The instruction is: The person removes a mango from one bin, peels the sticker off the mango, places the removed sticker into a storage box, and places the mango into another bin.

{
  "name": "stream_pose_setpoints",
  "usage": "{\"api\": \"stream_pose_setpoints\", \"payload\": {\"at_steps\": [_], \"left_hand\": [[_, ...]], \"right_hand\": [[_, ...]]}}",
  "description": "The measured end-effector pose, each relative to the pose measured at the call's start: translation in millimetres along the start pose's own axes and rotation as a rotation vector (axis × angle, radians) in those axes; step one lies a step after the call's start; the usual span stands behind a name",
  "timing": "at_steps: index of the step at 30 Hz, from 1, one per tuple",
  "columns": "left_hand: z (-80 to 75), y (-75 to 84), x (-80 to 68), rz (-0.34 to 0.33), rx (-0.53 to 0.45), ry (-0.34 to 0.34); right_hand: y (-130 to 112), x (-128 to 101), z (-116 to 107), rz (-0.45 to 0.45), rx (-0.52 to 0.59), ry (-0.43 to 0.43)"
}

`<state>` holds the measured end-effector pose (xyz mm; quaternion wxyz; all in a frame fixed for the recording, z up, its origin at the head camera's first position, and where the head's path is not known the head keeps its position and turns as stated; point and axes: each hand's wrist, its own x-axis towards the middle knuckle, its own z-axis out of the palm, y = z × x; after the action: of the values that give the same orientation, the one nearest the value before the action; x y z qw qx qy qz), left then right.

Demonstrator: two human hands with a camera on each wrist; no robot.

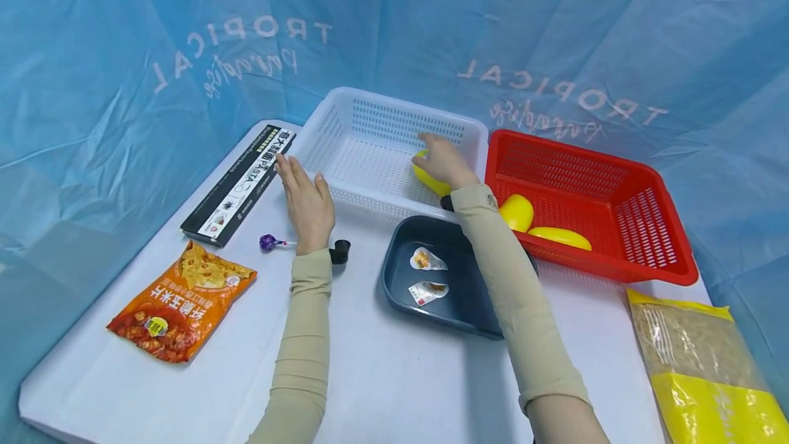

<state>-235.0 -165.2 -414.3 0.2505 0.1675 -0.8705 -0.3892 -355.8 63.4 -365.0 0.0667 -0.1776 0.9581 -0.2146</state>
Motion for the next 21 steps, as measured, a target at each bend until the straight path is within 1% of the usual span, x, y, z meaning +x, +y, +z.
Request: {"api": "stream_pose_setpoints", "payload": {"at_steps": [4,10,15,21], "left_hand": [[-0.2,0.3,0.1,0.013,0.004,0.007],[-1.7,1.4,0.5,0.011,-0.002,0.011],[-1.9,1.9,0.9,0.003,-0.003,0.004],[-1.5,2.0,-0.5,-0.008,0.005,-0.007]], "right_hand": [[9,1,2,0.020,0.008,0.006],[15,-2,4,0.094,0.030,-0.013],[14,-6,2,0.096,0.028,-0.021],[16,-11,3,0.128,0.080,-0.055]]}}
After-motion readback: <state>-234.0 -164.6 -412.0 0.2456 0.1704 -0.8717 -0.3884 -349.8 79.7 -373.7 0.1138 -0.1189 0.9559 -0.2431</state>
